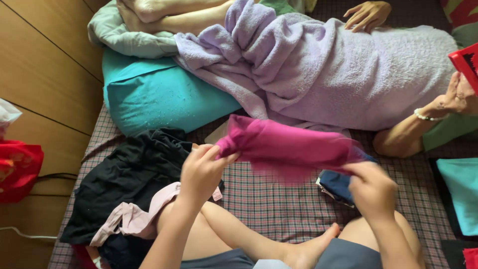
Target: Fold laundry, including underwear and bras, on a bed.
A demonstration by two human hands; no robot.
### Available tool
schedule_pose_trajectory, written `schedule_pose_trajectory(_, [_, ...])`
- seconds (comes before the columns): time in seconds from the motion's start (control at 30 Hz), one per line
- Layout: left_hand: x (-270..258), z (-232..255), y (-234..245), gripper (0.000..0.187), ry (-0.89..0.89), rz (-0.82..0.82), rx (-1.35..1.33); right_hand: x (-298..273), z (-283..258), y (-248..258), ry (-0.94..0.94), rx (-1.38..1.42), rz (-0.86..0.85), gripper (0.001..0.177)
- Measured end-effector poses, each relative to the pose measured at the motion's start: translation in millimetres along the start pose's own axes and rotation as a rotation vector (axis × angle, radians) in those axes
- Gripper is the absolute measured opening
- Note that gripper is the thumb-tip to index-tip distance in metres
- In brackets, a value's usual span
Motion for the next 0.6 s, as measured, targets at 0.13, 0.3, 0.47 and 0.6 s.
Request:
schedule_pose_trajectory(0.13, [-49.3,-41.5,-75.5,0.024,0.514,-0.826,-0.131,-6.4,30.1,-23.4,-0.760,-0.203,-0.818,0.030])
schedule_pose_trajectory(0.3, [-38.5,-51.2,-46.6,0.034,0.478,-0.279,-0.313,5.9,32.8,-19.9,-0.521,0.116,-0.381,0.029])
schedule_pose_trajectory(0.47, [12.3,-21.4,14.7,0.031,0.248,0.113,-0.271,38.8,14.4,-11.3,-0.438,0.295,-0.163,0.032])
schedule_pose_trajectory(0.6, [13.4,-27.2,2.5,0.026,0.222,0.123,-0.227,42.8,3.8,-2.4,-0.412,0.287,-0.111,0.030])
Point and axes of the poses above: each hand's wrist, its own x-axis towards the middle knuckle, its own y-axis out of the back of the hand, z = x × y, the point moved 2 cm from there along x, towards the middle knuckle, and after that the axes turned 7 degrees about -z, right-handed, at the moved point
